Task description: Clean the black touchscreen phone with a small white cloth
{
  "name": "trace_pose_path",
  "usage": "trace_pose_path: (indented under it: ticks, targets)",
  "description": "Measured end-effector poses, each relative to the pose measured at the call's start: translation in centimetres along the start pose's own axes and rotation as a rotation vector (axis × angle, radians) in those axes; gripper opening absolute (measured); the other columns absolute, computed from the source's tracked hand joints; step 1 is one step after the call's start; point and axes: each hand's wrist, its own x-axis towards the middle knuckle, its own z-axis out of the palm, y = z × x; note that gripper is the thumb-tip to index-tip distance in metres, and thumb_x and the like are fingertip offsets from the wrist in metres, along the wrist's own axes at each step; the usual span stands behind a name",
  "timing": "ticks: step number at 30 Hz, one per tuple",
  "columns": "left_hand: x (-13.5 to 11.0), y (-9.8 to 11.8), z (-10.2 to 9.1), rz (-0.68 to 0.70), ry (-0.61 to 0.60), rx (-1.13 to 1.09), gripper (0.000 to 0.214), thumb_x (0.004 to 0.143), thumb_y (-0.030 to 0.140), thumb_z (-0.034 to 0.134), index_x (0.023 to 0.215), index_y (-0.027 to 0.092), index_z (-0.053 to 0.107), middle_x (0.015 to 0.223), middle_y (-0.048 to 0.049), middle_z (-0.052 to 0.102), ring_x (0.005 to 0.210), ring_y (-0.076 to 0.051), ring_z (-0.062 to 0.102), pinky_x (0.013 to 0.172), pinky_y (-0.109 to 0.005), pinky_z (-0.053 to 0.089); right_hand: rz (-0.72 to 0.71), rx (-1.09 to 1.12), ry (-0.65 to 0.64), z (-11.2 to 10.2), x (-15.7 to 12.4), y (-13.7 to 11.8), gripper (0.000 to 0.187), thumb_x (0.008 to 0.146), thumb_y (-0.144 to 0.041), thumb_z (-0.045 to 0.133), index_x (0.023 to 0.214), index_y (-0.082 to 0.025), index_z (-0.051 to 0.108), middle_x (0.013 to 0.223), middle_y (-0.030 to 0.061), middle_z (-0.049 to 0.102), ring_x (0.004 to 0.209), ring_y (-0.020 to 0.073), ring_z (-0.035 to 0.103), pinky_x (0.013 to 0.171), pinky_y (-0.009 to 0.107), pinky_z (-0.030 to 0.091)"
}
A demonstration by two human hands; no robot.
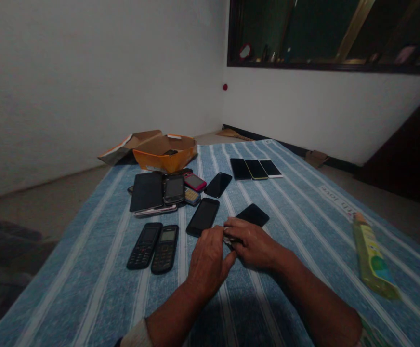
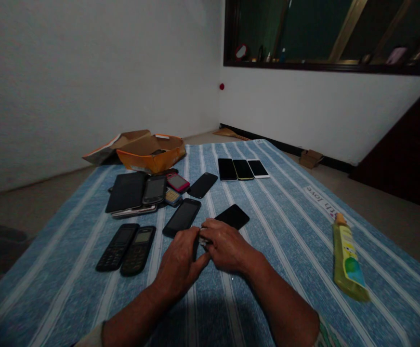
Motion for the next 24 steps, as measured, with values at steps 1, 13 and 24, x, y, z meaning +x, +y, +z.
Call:
trace_pose_path:
  ticks: [1,13,24]
  targets:
    - [0.1,0.1,-0.2,0.005,-0.012,-0.009,0.025,0.08,0.021,0.062,0.102,0.02,0.05,0.098,-0.006,0.061,0.093,-0.025,0.056,0.081,-0.041,0.05,-0.016,-0.01,-0.029,-0.5,-0.1,-0.1,0.032,0.075,0.001,0.049,0.095,-0.02,0.062,0.105,0.0058,0.061,0.105,0.0196,0.056,0.096,0.036,0.043]
    - [0.1,0.3,-0.4,0.011,-0.055,-0.003,0.026,0.082,0.023,0.064,0.105,0.019,0.051,0.104,-0.0077,0.06,0.097,-0.027,0.055,0.084,-0.042,0.049,-0.005,-0.081,-0.003,0.3,0.0,0.6,0.024,0.08,-0.003,0.052,0.091,-0.02,0.065,0.096,0.0032,0.066,0.092,0.0164,0.061,0.078,0.026,0.044]
    - [-0.2,-0.3,0.3,-0.002,0.045,0.045,0.059,0.079,0.022,0.064,0.13,0.013,0.036,0.111,-0.0133,0.062,0.103,-0.029,0.058,0.085,-0.045,0.052,-0.025,-0.109,0.016,1.2,-0.2,-0.1,0.023,0.081,-0.006,0.055,0.093,-0.021,0.068,0.094,0.0051,0.067,0.091,0.0178,0.062,0.078,0.027,0.046]
